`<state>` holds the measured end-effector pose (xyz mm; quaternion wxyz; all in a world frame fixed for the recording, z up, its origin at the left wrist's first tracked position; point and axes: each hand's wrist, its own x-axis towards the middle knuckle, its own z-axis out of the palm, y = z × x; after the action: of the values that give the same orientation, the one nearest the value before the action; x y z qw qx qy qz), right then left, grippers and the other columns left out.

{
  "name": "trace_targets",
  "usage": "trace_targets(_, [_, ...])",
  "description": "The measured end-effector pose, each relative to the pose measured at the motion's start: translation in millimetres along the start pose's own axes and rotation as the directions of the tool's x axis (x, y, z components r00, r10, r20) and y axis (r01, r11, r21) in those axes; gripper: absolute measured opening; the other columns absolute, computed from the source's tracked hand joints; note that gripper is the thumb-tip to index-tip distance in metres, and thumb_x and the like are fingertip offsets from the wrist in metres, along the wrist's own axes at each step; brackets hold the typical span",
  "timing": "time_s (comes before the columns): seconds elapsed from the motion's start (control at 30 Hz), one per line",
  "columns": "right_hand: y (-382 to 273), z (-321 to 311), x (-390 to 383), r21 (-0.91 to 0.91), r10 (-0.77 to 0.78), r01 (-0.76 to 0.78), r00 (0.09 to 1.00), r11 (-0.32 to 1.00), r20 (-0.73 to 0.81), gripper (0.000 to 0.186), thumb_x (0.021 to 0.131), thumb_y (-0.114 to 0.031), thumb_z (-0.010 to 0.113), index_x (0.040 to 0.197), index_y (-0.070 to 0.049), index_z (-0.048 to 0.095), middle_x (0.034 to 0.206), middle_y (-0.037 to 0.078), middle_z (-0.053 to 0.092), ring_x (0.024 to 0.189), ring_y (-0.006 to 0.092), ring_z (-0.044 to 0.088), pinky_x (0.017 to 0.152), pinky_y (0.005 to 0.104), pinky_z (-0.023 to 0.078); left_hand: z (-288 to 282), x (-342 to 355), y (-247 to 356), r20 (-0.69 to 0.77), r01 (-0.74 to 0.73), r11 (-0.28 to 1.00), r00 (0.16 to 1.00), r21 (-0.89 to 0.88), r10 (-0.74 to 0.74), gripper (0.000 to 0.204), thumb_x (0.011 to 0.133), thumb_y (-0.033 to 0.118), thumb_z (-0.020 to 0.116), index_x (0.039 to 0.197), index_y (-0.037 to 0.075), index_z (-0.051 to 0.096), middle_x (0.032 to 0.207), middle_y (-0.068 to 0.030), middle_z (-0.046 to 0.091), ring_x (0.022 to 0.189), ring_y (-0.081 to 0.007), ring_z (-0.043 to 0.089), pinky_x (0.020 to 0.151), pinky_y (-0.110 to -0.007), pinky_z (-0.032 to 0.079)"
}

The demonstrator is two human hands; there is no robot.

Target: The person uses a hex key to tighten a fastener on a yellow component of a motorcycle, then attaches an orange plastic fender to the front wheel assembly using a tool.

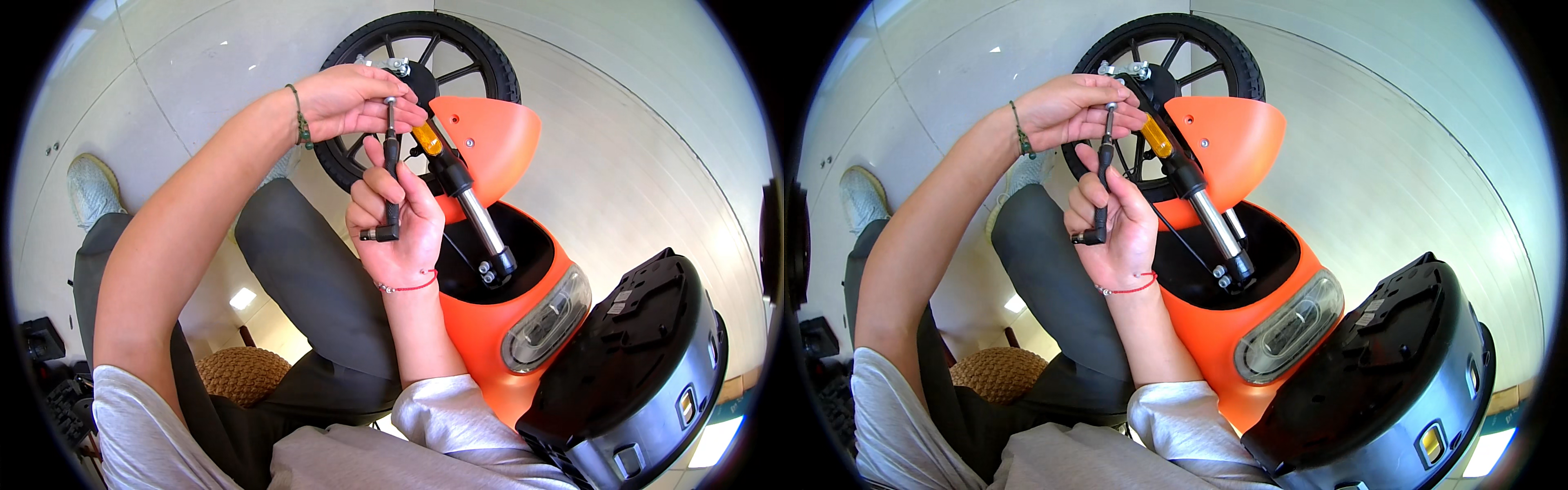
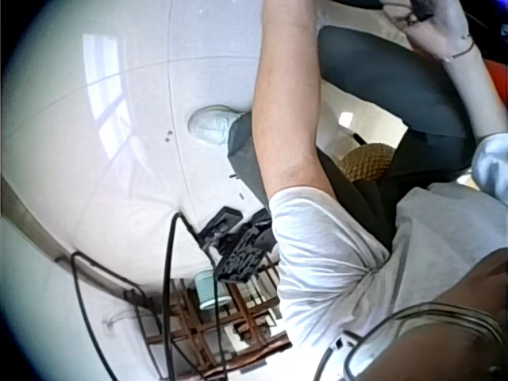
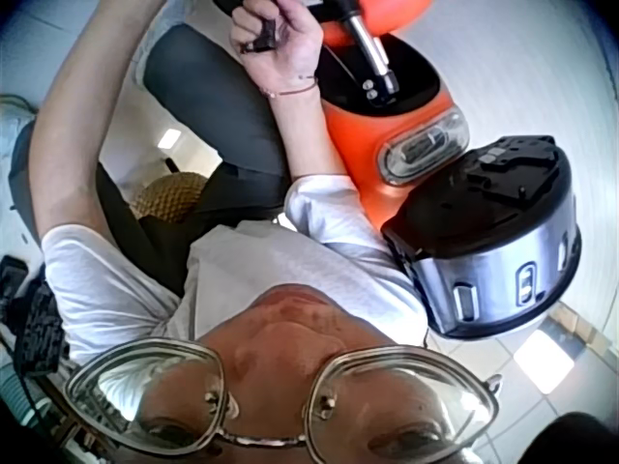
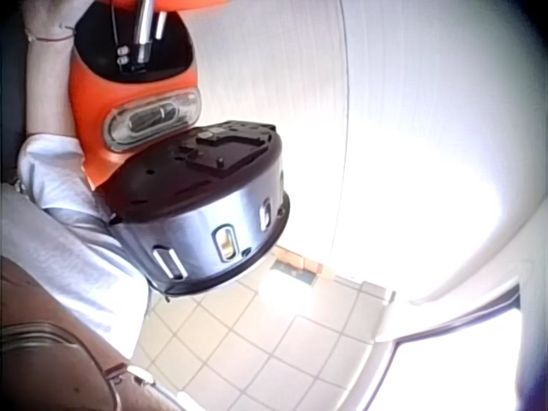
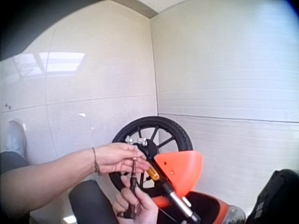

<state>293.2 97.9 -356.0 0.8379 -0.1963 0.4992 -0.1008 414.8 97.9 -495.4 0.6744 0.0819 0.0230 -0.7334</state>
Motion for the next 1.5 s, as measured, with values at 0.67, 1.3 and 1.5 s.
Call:
trace_targets(0.67, [-3.8, -3.5, 43.6, -0.247, -0.279, 0.256, 0.958, 0.935, -0.062, 0.020, 0.098, -0.022, 0.051, 0.111, -0.008, 0.052, 0.089, 0.000, 0.054, 0.068, 0.0068, 0.042, 0.062, 0.0227, 0.035, 33.1, 54.2, 10.4, -0.189, 0.047, 0.855, 0.980, 0.517, 0.061, 0.016, 0.091, 0.015, 0.056, 0.093, -0.001, 0.058, 0.087, -0.0092, 0.066, 0.067, -0.0122, 0.065, 0.056, -0.024, 0.057])
trace_targets(1.3, [-19.0, -20.6, 52.6, -0.120, -0.339, 0.328, 0.937, 0.937, -0.088, 0.005, 0.096, -0.019, 0.054, 0.098, -0.014, 0.053, 0.082, -0.004, 0.051, 0.072, 0.0090, 0.046, 0.066, 0.0253, 0.038, 51.6, 83.7, 6.4, 0.094, -0.165, 0.364, 0.974, 0.917, 0.206, 0.008, 0.080, 0.007, 0.061, 0.082, -0.001, 0.064, 0.069, -0.0102, 0.065, 0.053, -0.0164, 0.063, 0.054, -0.030, 0.050])
trace_targets(1.5, [-22.3, -28.5, 56.0, -0.125, -0.331, 0.321, 0.941, 0.939, -0.072, 0.011, 0.096, -0.019, 0.053, 0.104, -0.013, 0.053, 0.093, -0.002, 0.055, 0.075, 0.0088, 0.048, 0.067, 0.0249, 0.040, 44.0, 90.2, 1.7, 0.144, -0.212, 0.308, 0.963, 0.927, 0.227, 0.009, 0.080, 0.007, 0.061, 0.084, -0.001, 0.064, 0.072, -0.0114, 0.066, 0.061, -0.0178, 0.065, 0.059, -0.031, 0.051])
